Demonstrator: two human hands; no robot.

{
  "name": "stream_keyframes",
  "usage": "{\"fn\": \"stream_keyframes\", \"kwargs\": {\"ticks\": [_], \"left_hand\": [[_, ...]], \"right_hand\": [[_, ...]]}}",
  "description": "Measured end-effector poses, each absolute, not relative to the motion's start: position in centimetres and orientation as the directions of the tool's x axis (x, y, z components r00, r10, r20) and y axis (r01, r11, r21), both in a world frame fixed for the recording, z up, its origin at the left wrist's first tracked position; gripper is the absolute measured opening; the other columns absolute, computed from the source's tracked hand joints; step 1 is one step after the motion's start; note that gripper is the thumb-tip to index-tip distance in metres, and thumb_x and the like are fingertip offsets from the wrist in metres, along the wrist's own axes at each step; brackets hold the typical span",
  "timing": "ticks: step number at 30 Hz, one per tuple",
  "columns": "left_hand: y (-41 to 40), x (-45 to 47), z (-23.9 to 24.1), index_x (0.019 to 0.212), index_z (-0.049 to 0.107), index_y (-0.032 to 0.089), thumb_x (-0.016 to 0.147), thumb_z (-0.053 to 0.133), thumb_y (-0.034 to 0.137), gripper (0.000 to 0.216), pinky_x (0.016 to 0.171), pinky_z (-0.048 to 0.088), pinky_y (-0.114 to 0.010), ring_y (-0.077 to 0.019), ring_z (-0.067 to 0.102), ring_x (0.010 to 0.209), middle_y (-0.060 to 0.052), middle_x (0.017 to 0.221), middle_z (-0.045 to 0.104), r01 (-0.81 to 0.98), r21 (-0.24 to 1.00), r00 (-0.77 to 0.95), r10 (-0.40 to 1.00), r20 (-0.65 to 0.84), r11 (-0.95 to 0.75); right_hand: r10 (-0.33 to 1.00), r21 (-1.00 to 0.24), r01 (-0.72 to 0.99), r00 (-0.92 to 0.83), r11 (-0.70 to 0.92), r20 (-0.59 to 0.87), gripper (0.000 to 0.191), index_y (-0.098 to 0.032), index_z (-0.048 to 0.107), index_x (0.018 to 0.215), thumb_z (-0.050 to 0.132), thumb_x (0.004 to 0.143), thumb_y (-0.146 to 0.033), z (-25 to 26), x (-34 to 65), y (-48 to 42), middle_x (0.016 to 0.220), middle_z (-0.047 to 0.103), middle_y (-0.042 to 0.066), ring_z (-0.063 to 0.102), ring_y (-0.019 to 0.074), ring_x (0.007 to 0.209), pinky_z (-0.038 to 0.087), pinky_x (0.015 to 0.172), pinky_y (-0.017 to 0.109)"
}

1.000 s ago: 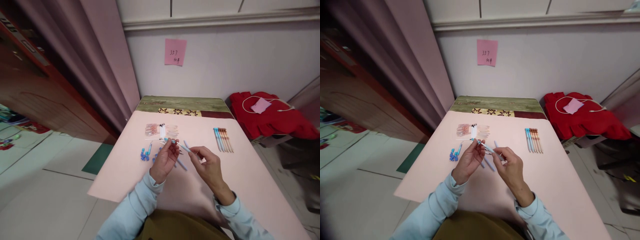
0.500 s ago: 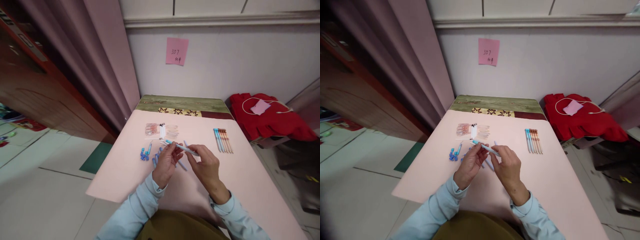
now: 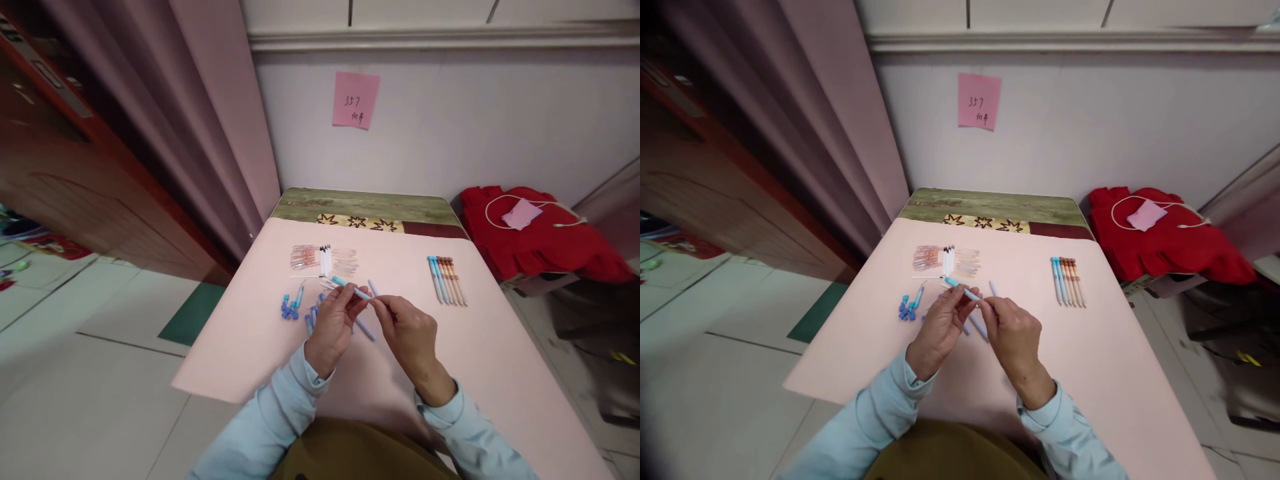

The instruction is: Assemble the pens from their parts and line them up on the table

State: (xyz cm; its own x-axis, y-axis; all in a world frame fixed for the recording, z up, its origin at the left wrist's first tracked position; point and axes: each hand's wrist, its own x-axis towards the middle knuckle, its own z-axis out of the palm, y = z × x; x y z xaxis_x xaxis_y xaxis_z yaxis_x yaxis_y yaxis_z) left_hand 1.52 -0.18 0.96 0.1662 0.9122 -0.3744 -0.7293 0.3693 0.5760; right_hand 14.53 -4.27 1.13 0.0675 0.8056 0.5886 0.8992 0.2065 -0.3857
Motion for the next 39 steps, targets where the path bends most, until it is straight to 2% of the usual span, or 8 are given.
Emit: {"fn": "stream_keyframes", "kwargs": {"ticks": [5,9,13,19,22,28,34,39], "left_hand": [[0.5,1.0,0.5,0.08,0.068,0.012,0.075,0.08,0.023,0.017,0.074,0.056,-0.021,-0.0127,0.069,0.08,-0.006,0.082,0.073,-0.733,0.604,0.078,0.92,-0.383,0.313],[0.5,0.7,0.7,0.081,0.068,0.011,0.074,0.08,0.025,0.02,0.07,0.056,-0.021,-0.0131,0.069,0.078,-0.008,0.085,0.074,-0.705,0.623,0.099,0.916,-0.389,0.34],[0.2,0.7,0.9,0.085,0.069,0.011,0.075,0.08,0.031,0.025,0.066,0.056,-0.022,-0.0129,0.069,0.073,-0.009,0.088,0.075,-0.664,0.646,0.145,0.913,-0.382,0.376],[0.2,0.6,0.4,0.085,0.069,0.011,0.074,0.08,0.033,0.027,0.062,0.054,-0.021,-0.0133,0.068,0.072,-0.01,0.087,0.075,-0.633,0.689,0.108,0.921,-0.373,0.353],[0.2,0.6,0.4,0.085,0.07,0.011,0.073,0.081,0.035,0.029,0.062,0.054,-0.022,-0.0137,0.068,0.071,-0.01,0.088,0.075,-0.603,0.719,0.1,0.927,-0.362,0.345],[-0.1,0.6,0.9,0.083,0.072,0.011,0.07,0.081,0.04,0.034,0.063,0.053,-0.025,-0.0152,0.069,0.07,-0.013,0.09,0.075,-0.53,0.782,0.089,0.938,-0.335,0.329],[-0.2,0.7,-0.2,0.083,0.072,0.01,0.07,0.081,0.042,0.036,0.062,0.053,-0.026,-0.0154,0.067,0.064,-0.013,0.086,0.075,-0.483,0.81,0.059,0.935,-0.35,0.334],[-0.7,0.9,-1.2,0.079,0.07,0.01,0.072,0.078,0.044,0.035,0.063,0.053,-0.027,-0.0153,0.067,0.062,-0.012,0.08,0.075,-0.464,0.817,0.088,0.936,-0.341,0.342]], "right_hand": [[0.884,-0.566,0.788,0.063,0.24,0.463,0.035,-0.02,0.064,0.116,0.057,0.094,-0.046,0.9,14.7,-4.4,0.088,0.074,0.004,0.067,0.0146,0.067,0.046,0.061,0.024],[0.889,-0.594,0.773,0.088,0.224,0.449,0.025,-0.02,0.065,0.094,0.054,0.095,-0.043,0.9,14.9,-4.5,0.074,0.071,0.0,0.066,0.0138,0.062,0.044,0.059,0.023],[0.907,-0.534,0.832,0.095,0.153,0.409,0.044,-0.02,0.066,0.074,0.043,0.1,-0.046,0.9,15.1,-4.4,0.059,0.066,0.0,0.061,0.0127,0.05,0.036,0.053,0.024],[0.897,-0.558,0.807,0.085,0.194,0.434,0.038,-0.02,0.066,0.103,0.056,0.092,-0.055,1.0,14.9,-4.3,0.075,0.07,0.001,0.064,0.0144,0.061,0.039,0.056,0.023],[0.9,-0.568,0.8,0.087,0.192,0.426,0.032,-0.021,0.064,0.086,0.054,0.094,-0.05,1.0,14.9,-4.4,0.07,0.068,0.0,0.061,0.0135,0.059,0.039,0.056,0.023],[0.961,-0.629,0.771,0.091,0.097,0.26,0.052,-0.021,0.067,0.07,0.037,0.101,-0.051,0.9,15.2,-4.3,0.055,0.064,0.0,0.058,0.0128,0.046,0.033,0.05,0.024],[0.962,-0.652,0.752,0.101,0.094,0.254,0.042,-0.023,0.07,0.089,0.061,0.085,-0.063,0.7,14.9,-4.5,0.062,0.066,-0.001,0.058,0.0142,0.053,0.036,0.052,0.024],[0.998,-0.909,0.412,0.061,-0.055,-0.033,0.045,-0.019,0.067,0.073,0.06,0.085,-0.062,-0.4,15.0,-4.7,0.057,0.061,0.001,0.053,0.0133,0.05,0.039,0.051,0.025]]}}
